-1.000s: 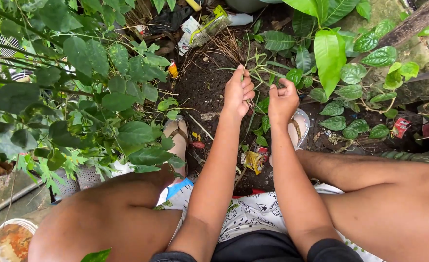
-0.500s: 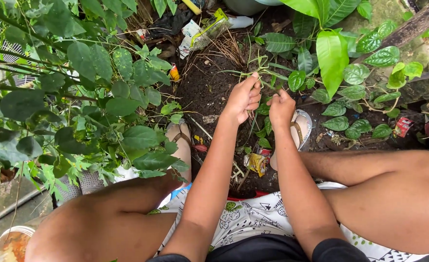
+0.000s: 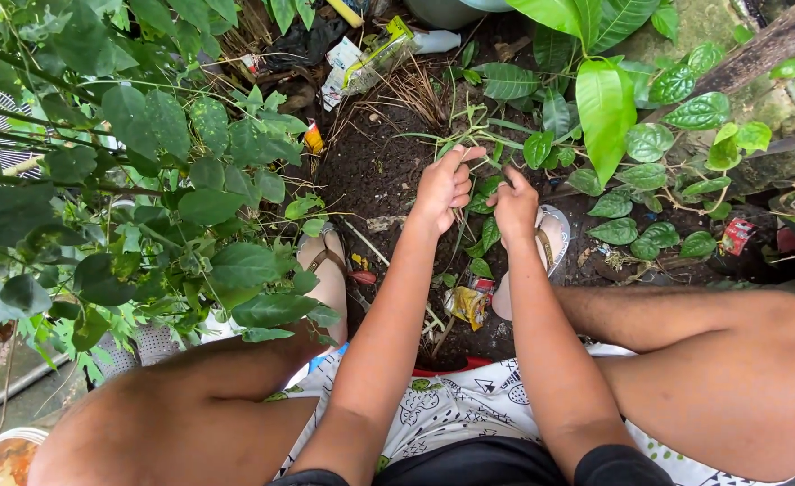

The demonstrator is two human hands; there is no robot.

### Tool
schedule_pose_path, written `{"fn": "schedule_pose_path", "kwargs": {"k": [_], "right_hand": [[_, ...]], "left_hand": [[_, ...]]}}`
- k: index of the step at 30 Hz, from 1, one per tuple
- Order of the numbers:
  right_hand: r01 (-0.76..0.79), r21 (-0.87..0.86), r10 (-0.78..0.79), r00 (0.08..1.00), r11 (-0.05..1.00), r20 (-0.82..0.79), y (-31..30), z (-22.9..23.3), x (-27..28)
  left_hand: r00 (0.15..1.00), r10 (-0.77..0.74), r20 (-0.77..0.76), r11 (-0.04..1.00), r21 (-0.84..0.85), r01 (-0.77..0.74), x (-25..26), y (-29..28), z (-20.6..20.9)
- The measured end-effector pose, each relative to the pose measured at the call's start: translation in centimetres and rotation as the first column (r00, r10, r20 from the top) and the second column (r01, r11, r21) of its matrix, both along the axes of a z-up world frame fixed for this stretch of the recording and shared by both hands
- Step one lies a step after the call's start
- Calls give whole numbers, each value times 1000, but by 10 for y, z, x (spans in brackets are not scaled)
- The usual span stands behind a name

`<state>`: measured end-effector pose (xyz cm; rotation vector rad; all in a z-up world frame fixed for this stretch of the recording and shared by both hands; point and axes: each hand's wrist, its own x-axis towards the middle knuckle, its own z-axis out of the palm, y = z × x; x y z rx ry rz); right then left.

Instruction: The person is manually removing small weeds and dry grass from a garden bed.

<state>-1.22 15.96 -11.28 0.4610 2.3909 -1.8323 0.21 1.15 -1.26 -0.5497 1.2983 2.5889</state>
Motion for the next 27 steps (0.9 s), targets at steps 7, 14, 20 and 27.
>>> {"fn": "schedule_pose_path", "kwargs": {"k": [7,14,20,27], "right_hand": [[-33,193,31,999,981,14,7,-21,-26],[-25,316,2,997,948,74,-11,-7,-45],[88,335,-136,983,938,122,-2,-51,-75],[313,214,-344,930,925,126,-7,-53,-81]], "left_hand": [[998,-68,10,996,-58,69,-1,10,-12],[999,23,46,999,-49,-21,-18,16,-25],[998,60,35,998,-39,-59,-27,16,-27],[994,102,27,994,-48,-100,-32,11,-20]]}}
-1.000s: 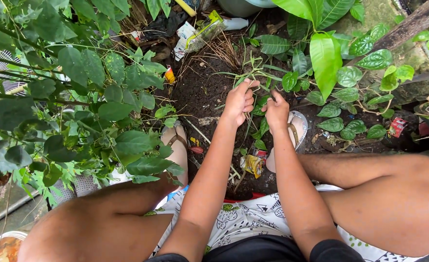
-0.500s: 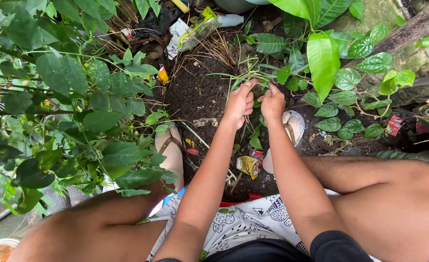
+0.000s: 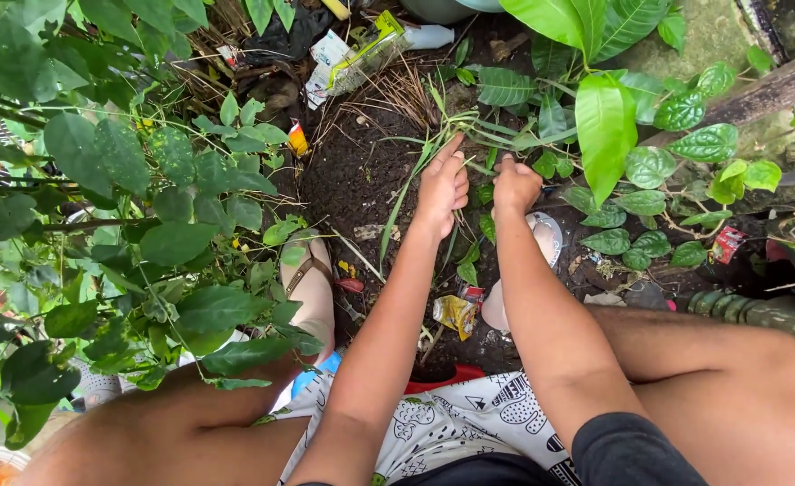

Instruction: The person is manually removing small weeds and dry grass from a garden bed.

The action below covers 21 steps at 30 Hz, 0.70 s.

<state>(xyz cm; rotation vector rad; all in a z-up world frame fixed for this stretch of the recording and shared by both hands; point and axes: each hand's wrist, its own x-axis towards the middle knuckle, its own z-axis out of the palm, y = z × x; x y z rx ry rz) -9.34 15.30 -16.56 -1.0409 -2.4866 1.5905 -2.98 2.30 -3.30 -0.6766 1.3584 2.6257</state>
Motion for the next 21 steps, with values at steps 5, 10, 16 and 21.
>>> {"fn": "schedule_pose_path", "kwargs": {"k": [5,10,16,21], "right_hand": [[3,93,-1,1000,996,-23,1,-32,-18],[-109,145,116,993,983,-39,-8,-7,-9],[-200,204,213,976,958,-43,-11,2,-3],[-114,67,119,990,991,-77,-3,-40,-18]], "left_hand": [[999,45,-27,996,77,-43,-7,2,-14],[994,91,-57,985,153,-81,-10,3,-23],[989,135,-66,976,179,-122,-10,3,-30],[988,138,-71,974,190,-123,-9,4,-33]]}}
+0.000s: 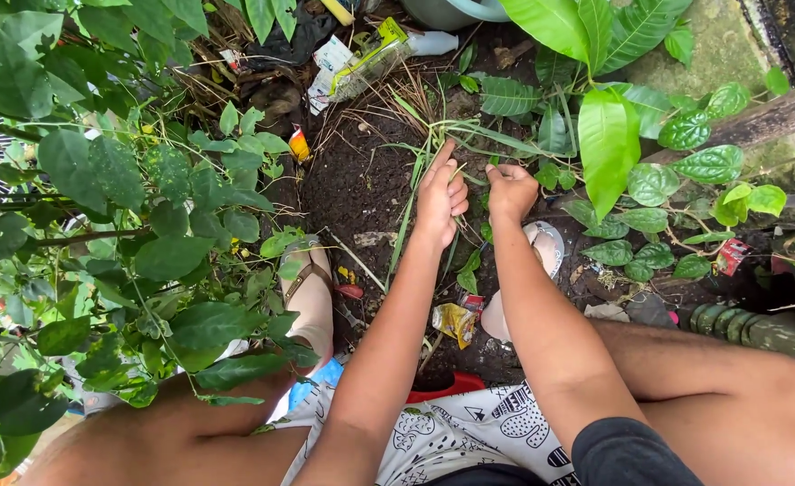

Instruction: The person is manually removing small weeds and dry grass from a garden bed.

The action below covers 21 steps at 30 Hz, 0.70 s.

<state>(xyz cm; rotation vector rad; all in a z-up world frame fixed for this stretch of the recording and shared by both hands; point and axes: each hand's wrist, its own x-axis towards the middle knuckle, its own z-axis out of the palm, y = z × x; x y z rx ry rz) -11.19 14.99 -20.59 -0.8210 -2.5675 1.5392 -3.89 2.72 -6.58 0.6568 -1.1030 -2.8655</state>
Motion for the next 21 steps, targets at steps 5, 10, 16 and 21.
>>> {"fn": "schedule_pose_path", "kwargs": {"k": [5,10,16,21], "right_hand": [[5,-85,-7,1000,996,-18,5,-15,-7],[-32,-67,33,999,997,9,7,-11,-8],[-33,-16,34,999,999,20,14,-21,-9],[-59,-91,62,998,994,31,22,-24,-8]], "left_hand": [[1000,-1,3,1000,6,1,1,-2,-11],[1000,3,-2,1000,30,-3,0,-2,-21],[1000,24,-2,998,60,-24,-2,-2,-27],[1000,29,13,998,60,-29,-1,-3,-24]]}}
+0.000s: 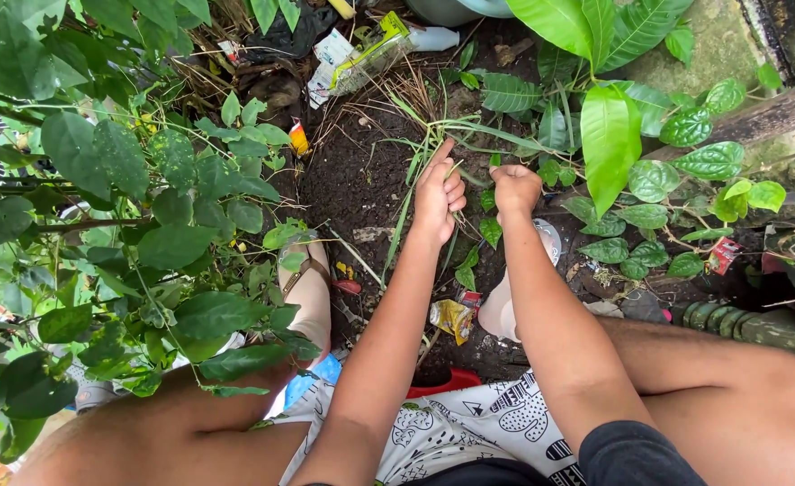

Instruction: The person is manually removing small weeds and dry grass from a garden bed.

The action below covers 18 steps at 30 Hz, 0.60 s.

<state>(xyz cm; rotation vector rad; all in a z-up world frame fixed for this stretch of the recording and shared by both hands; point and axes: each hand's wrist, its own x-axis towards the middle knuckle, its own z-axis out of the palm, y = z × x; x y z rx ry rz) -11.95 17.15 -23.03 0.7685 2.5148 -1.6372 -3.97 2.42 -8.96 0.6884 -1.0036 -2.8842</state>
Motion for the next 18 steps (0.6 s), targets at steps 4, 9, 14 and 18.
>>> {"fn": "schedule_pose_path", "kwargs": {"k": [4,9,14,18], "right_hand": [[17,-46,-17,1000,999,1,0,25,10],[19,-89,-20,1000,996,-16,2,44,23],[-46,-134,41,999,990,-34,3,60,30],[-135,-221,112,987,966,-115,-4,87,38]], "left_hand": [[1000,-5,4,1000,1,5,0,0,1],[1000,3,10,1000,4,-3,2,-2,3],[1000,7,11,1000,-14,-7,4,-5,6],[1000,5,7,1000,-12,-5,4,-5,5]]}}
